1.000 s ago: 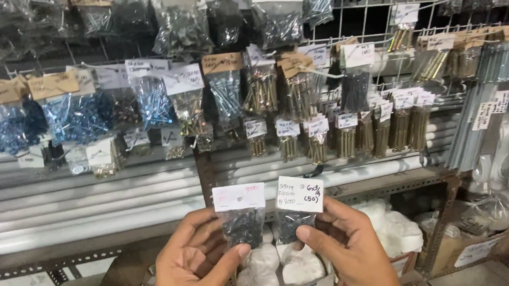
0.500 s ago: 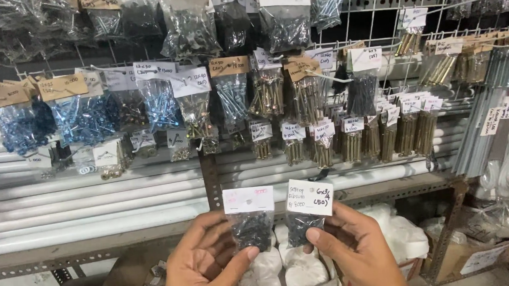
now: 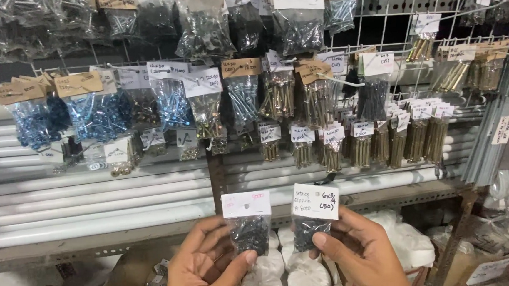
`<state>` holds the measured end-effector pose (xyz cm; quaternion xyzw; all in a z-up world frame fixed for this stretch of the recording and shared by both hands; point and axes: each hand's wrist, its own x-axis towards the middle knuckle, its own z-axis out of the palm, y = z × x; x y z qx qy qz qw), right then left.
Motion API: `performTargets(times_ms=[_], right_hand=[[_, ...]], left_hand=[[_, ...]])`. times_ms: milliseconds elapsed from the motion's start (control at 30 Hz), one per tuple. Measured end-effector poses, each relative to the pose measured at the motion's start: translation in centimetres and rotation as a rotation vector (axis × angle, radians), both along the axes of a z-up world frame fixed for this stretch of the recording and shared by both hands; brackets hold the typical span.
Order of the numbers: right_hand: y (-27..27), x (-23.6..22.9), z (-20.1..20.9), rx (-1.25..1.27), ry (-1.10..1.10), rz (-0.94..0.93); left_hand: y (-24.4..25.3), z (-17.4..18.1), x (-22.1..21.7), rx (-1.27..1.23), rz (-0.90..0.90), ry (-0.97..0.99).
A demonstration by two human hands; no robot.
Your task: Organizing and hanging small bags of hardware onto a display rack
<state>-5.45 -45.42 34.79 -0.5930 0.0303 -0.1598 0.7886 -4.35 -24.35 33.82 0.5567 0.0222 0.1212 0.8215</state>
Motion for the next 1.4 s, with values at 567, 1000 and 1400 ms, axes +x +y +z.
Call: performTargets(times_ms=[567, 1000, 1400], right_hand=[[-0.1, 0.7, 1.4, -0.048, -0.048, -0.028], [1.6, 1.1, 7.4, -0.198, -0.362, -0.111], [2.5, -1.1, 9.7, -0.040, -0.126, -0.152]], left_hand=[[-0.2, 3.7, -1.4, -0.091, 0.066, 0.126], [-0.5, 8.5, -2.6, -0.067, 0.104, -0.111], [-0.5, 11.2, -3.6, 0.029, 0.089, -0.064]])
